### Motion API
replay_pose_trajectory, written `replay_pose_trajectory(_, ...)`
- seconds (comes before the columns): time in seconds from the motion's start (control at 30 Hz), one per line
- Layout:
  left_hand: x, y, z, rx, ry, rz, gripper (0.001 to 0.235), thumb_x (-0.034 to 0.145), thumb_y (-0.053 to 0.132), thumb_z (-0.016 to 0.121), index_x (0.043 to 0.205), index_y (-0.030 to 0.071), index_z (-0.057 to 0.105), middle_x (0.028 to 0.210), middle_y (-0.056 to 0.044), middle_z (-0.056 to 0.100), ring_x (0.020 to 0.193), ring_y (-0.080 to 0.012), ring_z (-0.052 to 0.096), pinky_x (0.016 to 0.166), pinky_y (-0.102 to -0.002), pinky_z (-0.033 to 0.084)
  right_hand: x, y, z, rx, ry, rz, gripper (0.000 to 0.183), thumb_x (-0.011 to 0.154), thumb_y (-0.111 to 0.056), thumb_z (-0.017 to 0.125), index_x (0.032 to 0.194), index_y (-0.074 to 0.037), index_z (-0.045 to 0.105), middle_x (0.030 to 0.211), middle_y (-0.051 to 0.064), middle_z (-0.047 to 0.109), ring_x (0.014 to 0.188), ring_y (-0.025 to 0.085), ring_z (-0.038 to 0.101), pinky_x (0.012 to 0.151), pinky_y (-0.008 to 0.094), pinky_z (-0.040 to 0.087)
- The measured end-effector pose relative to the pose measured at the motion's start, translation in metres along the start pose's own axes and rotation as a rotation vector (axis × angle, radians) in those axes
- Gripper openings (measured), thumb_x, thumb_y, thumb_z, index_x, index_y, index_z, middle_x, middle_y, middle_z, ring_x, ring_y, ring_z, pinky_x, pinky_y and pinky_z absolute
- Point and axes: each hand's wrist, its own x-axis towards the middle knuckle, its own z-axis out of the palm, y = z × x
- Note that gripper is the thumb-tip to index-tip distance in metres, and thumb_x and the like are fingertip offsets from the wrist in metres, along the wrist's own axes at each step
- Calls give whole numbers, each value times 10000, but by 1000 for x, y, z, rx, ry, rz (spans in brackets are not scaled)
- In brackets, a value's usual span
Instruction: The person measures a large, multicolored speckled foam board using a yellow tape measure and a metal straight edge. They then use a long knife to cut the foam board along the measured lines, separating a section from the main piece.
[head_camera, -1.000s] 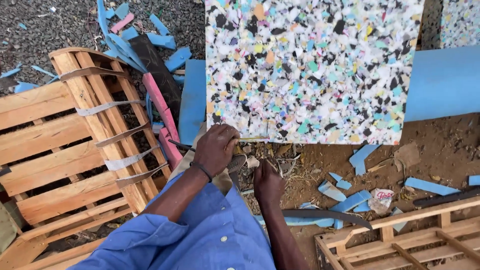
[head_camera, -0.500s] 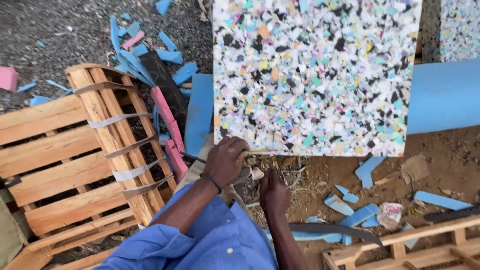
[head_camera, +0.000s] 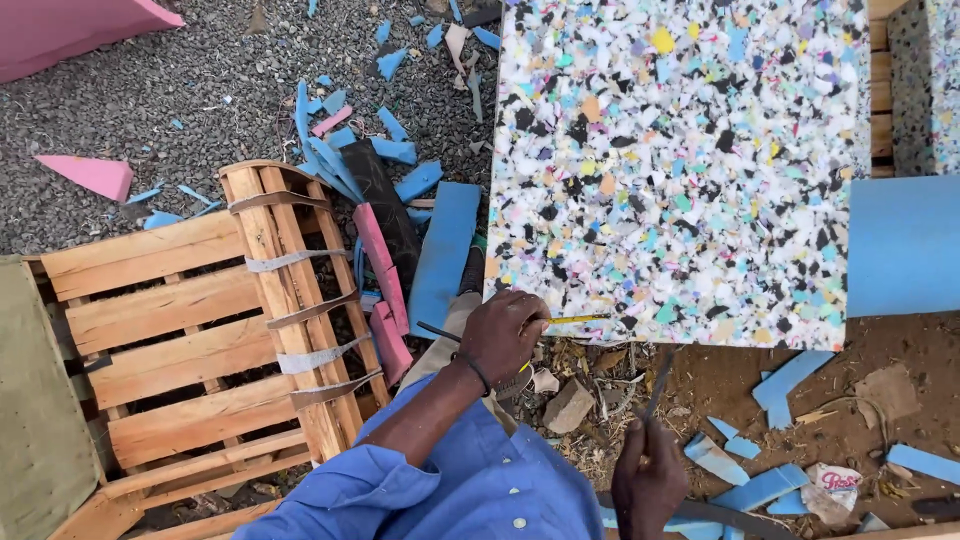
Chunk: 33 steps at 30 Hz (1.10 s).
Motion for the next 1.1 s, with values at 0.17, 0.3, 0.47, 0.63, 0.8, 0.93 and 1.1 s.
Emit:
replay_pose_trajectory(0.17,32,47,-54,-48,-35,8,123,1168,268,663,1195,205,765,1097,-69,790,1053,-423,733,803,-619,643,109,-118,-45,264,199,-241,312,1240,-198,655,1493,-102,809,842,84,786,684,245,706,597,438,557)
replay_pose_trajectory(0.3,88,52,-90,24,-13,-20,125,1144,176,737,1219,106,809,1065,-128,810,1107,-412,793,883,-580,731,192,-179,-38,337,233,-354,258,1216,-162,701,1454,-124,792,772,81,804,704,366,784,695,529,600)
replay_pose_trajectory(0.47,181,28,-113,106,6,-19,107,1186,188,680,1187,156,783,1052,-85,760,1105,-391,763,869,-577,741,229,-233,-37,183,-15,-282,262,1201,-207,599,1424,-135,717,796,44,838,750,363,817,760,542,615)
replay_pose_trajectory(0.63,275,1,-121,202,66,-10,50,1146,184,745,1167,186,791,1078,-52,752,1139,-359,751,889,-560,734,248,-250,-23,98,-138,-230,264,1201,-230,556,1415,-137,681,922,67,865,865,396,842,806,600,623)
replay_pose_trajectory(0.8,318,-20,-118,332,115,-11,78,1105,172,808,1056,210,761,987,-17,672,1059,-312,722,801,-496,733,276,-256,-17,92,-133,-163,274,1188,-212,600,1395,-137,763,1085,125,867,885,396,829,815,600,629)
replay_pose_trajectory(0.93,319,-18,-125,357,89,-30,64,1095,187,829,1065,214,778,996,-7,689,1061,-308,734,803,-499,735,292,-257,-11,112,-126,-142,284,1187,-212,618,1400,-122,783,1126,150,861,905,407,824,834,614,629)
replay_pose_trajectory(1.1,322,-2,-131,305,75,-45,72,1100,167,827,1052,181,776,1036,-49,703,1078,-358,719,807,-558,722,301,-268,-8,67,-144,-113,288,1210,-281,627,1402,-155,802,1090,140,865,909,424,826,817,618,636)
